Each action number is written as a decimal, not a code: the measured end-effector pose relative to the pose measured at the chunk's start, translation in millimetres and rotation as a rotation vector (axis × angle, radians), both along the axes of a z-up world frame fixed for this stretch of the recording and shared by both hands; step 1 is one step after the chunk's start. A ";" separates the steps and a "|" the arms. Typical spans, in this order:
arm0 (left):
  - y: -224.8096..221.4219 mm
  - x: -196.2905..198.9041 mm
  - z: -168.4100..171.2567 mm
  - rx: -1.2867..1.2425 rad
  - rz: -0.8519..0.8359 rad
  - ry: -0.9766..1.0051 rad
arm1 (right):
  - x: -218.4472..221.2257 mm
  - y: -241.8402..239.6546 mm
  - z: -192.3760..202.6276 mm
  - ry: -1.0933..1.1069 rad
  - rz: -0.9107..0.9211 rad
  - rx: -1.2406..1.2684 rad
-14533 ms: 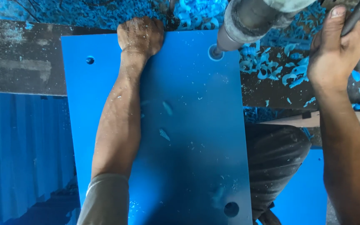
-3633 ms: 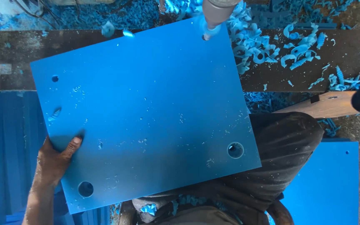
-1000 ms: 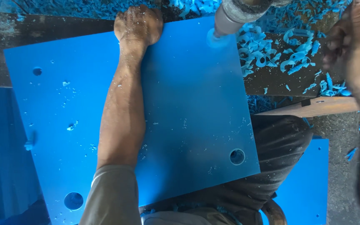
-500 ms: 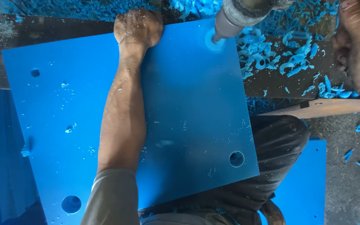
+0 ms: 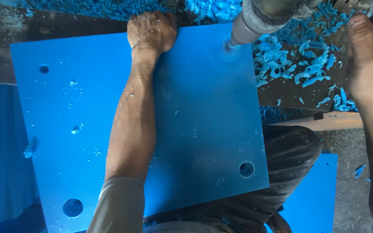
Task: Drilling multiple holes into blue plastic sheets using an industrial drill press.
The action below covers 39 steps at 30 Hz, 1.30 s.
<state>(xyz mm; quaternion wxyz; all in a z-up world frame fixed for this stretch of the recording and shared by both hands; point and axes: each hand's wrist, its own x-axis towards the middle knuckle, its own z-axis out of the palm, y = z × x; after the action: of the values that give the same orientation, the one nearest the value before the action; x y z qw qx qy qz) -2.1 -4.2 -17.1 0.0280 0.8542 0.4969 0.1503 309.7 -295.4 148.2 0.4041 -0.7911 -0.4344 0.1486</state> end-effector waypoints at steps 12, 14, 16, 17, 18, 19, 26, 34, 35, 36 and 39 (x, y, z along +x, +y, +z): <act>-9.4 -2.2 11.0 -0.089 -0.010 0.004 | 23.3 2.3 -30.9 -0.210 0.188 0.168; -5.6 -0.8 11.3 -0.126 -0.005 0.011 | 33.1 3.4 -38.1 -0.212 0.186 0.202; 0.3 0.0 0.4 -0.066 -0.006 0.039 | 40.8 5.4 -44.1 -0.213 0.191 0.239; -1.5 0.1 2.3 -0.069 -0.006 0.038 | 42.3 5.1 -45.4 -0.215 0.191 0.236; -3.5 0.3 4.0 -0.073 -0.003 0.030 | 44.0 4.5 -46.7 -0.191 0.193 0.253; -4.8 -0.3 6.8 -0.075 0.001 0.024 | 45.1 4.2 -48.4 -0.165 0.194 0.273; -2.6 0.6 2.8 -0.038 -0.013 0.022 | 37.9 9.7 -43.9 -0.175 0.215 0.290; -5.2 0.3 11.8 -0.110 0.018 0.033 | 21.5 20.5 -38.8 -0.222 0.188 0.315; -5.5 0.7 10.6 -0.109 0.014 0.035 | 21.0 21.0 -38.9 -0.221 0.184 0.316; -5.8 1.1 9.6 -0.111 0.016 0.024 | 20.6 21.5 -38.8 -0.239 0.196 0.323; -4.9 1.4 8.0 -0.097 0.012 0.009 | 21.4 24.1 -40.3 -0.248 0.220 0.340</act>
<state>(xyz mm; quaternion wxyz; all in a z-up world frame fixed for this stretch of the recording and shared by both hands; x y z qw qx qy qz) -0.7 -9.2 -9.1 0.0661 0.8497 0.5086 0.1224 331.0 -271.4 107.9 0.4564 -0.6719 -0.5831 0.0180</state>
